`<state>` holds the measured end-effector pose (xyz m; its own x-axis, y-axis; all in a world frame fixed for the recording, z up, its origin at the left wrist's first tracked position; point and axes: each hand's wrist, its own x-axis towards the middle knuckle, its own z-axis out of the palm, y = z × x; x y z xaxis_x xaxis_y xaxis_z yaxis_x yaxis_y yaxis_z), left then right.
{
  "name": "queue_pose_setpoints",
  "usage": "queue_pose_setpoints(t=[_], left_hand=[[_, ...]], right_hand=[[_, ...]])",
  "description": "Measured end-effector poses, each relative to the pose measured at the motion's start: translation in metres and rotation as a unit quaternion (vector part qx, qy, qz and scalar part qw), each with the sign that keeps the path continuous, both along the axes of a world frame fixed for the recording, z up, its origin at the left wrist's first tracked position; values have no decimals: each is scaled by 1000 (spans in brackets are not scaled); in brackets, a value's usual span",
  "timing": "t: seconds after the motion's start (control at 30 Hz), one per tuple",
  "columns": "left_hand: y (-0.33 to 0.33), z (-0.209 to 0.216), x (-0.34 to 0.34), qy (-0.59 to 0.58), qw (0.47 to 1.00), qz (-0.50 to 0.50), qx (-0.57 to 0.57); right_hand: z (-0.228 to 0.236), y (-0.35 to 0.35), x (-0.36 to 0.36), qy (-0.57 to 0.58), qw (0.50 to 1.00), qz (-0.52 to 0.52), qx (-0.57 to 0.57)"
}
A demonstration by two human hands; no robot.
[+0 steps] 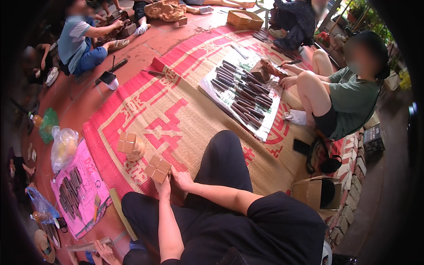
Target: The person sits on a mat and carves a small wooden block using a chisel. They hold the block in their left hand and use the chisel in their right hand to shape the wood, occasionally rotating the block to work on different sides.
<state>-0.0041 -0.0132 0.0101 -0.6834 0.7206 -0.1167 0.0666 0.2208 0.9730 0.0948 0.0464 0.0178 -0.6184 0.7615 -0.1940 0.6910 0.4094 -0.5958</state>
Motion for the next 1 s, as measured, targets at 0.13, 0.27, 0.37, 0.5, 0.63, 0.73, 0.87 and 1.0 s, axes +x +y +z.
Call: queue_pose_setpoints(t=[0.13,0.27,0.37,0.5,0.63,0.73,0.87,1.0], left_hand=[[-1,-12,-6,26,999,-9,26],[-1,-5,-11,12,1000,-28,-4],[-4,-12,-9,26,999,-7,-19],[3,7,5,54,998,29,35],[0,1,-5,-45,999,-7,13],[-4,-11,-7,5,1000,-14,8],[-3,-21,-11,27,999,-19,12],[-2,-9,-5,33,999,-13,16]], right_hand=[[3,4,-4,6,1000,-10,-22],[18,3,-13,101,995,-12,-4],[0,0,-5,-1,1000,13,-25],[-3,9,-1,-36,999,15,-20],[43,7,-6,53,998,-15,-17],[26,2,-8,45,999,17,26],[-1,6,7,3,998,52,22],[-6,9,5,-3,999,40,30]])
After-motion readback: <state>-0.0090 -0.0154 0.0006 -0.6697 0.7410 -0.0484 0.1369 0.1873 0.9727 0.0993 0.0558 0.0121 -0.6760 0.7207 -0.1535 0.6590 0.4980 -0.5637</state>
